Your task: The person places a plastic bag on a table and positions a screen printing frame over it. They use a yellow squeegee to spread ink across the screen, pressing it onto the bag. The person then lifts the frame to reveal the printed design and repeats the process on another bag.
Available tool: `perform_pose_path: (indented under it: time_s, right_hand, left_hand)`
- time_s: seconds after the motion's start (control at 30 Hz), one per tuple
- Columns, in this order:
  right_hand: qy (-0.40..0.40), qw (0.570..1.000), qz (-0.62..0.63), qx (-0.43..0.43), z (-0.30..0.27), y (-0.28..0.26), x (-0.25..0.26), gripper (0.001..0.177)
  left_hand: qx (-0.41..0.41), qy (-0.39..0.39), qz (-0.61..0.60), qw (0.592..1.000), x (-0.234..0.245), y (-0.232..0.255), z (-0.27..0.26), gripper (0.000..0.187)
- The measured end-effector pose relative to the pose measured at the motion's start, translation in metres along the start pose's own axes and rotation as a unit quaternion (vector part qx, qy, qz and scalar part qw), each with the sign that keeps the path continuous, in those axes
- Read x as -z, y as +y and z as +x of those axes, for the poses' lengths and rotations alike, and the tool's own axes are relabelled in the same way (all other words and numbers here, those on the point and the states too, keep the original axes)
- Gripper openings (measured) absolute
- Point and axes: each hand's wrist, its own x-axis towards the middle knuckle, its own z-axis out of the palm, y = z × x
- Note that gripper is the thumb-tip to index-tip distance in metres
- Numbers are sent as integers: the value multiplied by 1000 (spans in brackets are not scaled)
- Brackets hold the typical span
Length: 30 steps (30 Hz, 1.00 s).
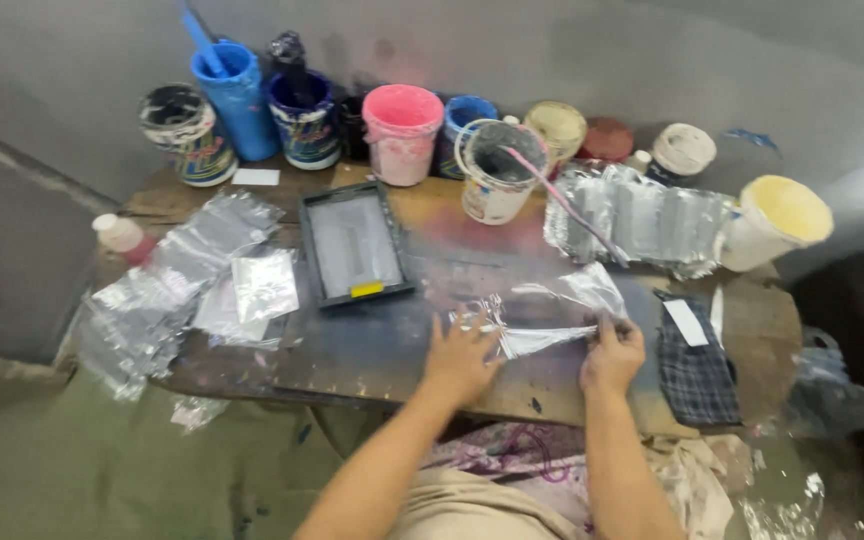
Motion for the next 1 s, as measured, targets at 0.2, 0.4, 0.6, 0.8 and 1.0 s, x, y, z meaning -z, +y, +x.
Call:
perform_pose_path:
  time_s: [0.2, 0.4, 0.6, 0.8, 1.0]
  right_hand:
    - [-59, 992, -112, -20, 28, 0, 20, 17]
    - [-49, 991, -108, 69, 8, 3, 11, 10]
    - [-83, 982, -132, 107, 8, 2, 23, 52]
    - [-63, 978, -152, 125, -15, -21, 17, 8]
    - [-70, 977, -146, 135, -27, -33, 10, 20]
  left_hand:
    - [-40, 150, 7, 988, -36, -71, 22, 20]
    - [15, 205, -82, 975, -33, -69, 16, 18]
    - [-28, 188, -27, 981, -33, -67, 12, 27]
    - [9, 238, -88, 967, -40, -69, 11, 12]
    - [50, 273, -205, 939, -46, -80, 13, 14]
